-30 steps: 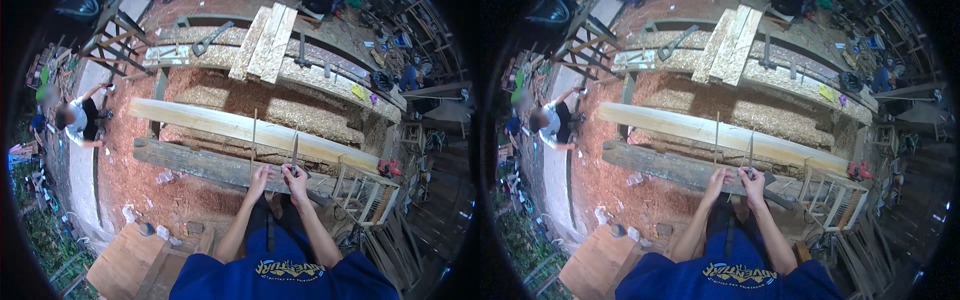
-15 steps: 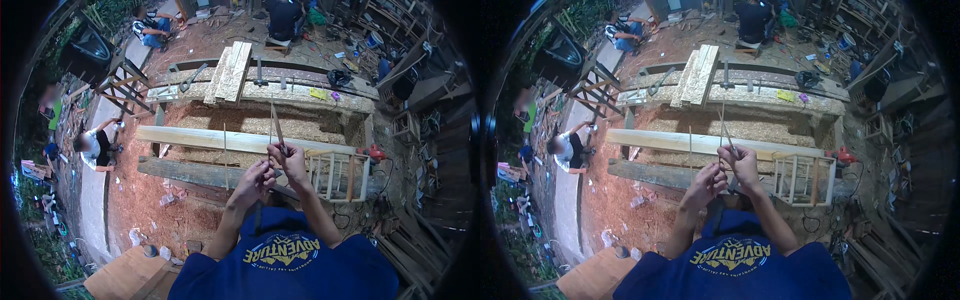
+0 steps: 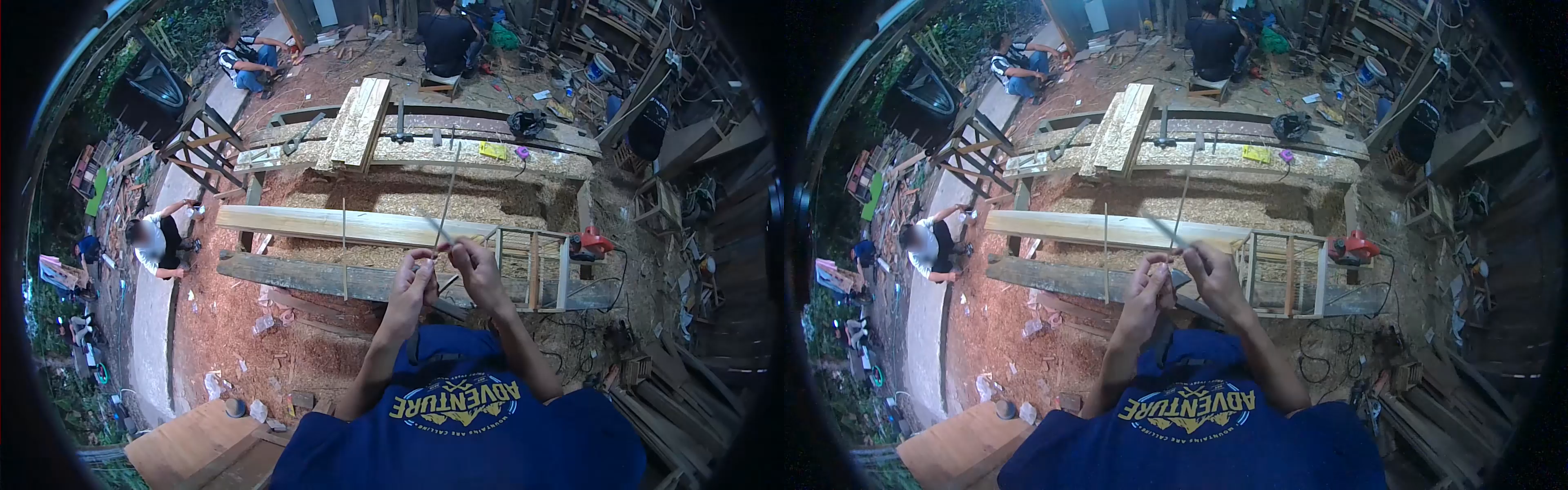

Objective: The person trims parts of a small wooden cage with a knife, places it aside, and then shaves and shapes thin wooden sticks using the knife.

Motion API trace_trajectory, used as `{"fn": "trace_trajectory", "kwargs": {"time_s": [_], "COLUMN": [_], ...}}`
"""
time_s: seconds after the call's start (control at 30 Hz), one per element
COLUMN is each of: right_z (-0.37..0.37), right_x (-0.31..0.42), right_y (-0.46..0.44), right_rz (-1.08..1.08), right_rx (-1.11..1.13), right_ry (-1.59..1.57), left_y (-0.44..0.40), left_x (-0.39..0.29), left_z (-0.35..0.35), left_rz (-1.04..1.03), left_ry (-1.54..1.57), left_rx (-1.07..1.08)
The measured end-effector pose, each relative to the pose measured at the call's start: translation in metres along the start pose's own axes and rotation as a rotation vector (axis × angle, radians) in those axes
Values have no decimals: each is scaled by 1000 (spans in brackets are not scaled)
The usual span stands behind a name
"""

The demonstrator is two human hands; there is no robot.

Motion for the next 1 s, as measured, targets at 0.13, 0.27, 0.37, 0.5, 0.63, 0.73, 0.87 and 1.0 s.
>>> {"fn": "trace_trajectory", "kwargs": {"time_s": [0.13, 0.27, 0.37, 0.5, 0.63, 0.73, 0.87, 1.0], "right_z": [14, 24, 35, 42, 42, 43, 45, 28], "right_x": [8, -1, 1, 9, 8, 6, 12, 25], "right_y": [22, 26, 28, 31, 31, 24, 20, 30], "right_rz": [224, 367, 482, 583, 625, 628, 594, 625], "right_rx": [-2, -43, -85, -98, -130, -189, -199, -83], "right_ry": [319, 336, 403, 453, 499, 475, 499, 549], "left_y": [10, 18, 24, 27, 26, 30, 31, 36], "left_x": [1, 6, 2, -7, -19, -17, -5, -7], "left_z": [-18, -22, -22, -25, -27, -22, -8, -11], "left_rz": [-32, 40, 113, 143, 287, 229, 164, 186], "left_ry": [32, 237, 207, 194, 190, 217, 218, 278], "left_rx": [-60, 23, 35, 100, 27, 20, 36, 1]}}
Point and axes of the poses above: each hand's wrist, its own y-axis away from the middle knuckle, its own z-axis out of the back of the hand, x = y × z, the point moved 1 cm from there along -y, towards the middle knuckle, and after that the axes turned 14 degrees about -z, right-handed, at the moved point
